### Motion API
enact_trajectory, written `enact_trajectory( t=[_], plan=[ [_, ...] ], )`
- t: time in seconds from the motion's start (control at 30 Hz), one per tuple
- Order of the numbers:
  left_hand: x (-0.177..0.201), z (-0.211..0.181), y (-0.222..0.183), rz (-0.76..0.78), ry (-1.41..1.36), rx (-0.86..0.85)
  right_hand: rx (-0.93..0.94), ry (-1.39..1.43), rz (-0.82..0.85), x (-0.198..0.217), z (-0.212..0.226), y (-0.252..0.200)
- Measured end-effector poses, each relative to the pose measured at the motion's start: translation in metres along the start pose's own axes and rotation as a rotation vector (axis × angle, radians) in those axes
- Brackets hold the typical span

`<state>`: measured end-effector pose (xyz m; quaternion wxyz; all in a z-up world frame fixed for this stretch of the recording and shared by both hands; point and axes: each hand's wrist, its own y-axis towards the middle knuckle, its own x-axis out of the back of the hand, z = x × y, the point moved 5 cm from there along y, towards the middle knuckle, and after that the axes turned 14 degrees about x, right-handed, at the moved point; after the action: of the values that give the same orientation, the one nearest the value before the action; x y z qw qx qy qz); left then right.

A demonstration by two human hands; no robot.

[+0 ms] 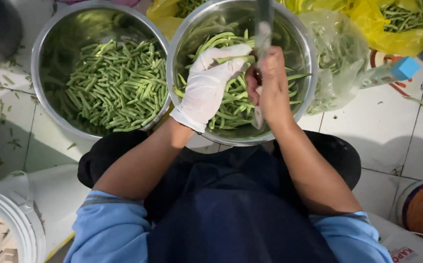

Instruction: Trimming the ends of green beans using a knife and sorting them into metal bowls.

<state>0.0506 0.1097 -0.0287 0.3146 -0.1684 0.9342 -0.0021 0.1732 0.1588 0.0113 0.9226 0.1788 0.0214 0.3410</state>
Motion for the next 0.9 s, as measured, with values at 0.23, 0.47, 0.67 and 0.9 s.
enact_trajectory(
  t=[0.23,0.47,0.67,0.9],
  plan=[
    [0.011,0.027,0.014,0.327,-0.348,0.257,-0.458,0.463,0.068,0.003,-0.017,-0.003],
    [-0.002,0.007,0.006,0.247,-0.120,0.422,-0.216,0.098,0.204,0.001,-0.004,-0.001],
    [0.002,-0.009,-0.001,0.370,0.000,0.565,-0.441,-0.200,0.185,0.008,0.016,0.007],
    [0.003,-0.033,-0.020,0.471,0.186,0.537,-0.331,-0.019,-0.142,0.070,0.031,0.007]
  ],
)
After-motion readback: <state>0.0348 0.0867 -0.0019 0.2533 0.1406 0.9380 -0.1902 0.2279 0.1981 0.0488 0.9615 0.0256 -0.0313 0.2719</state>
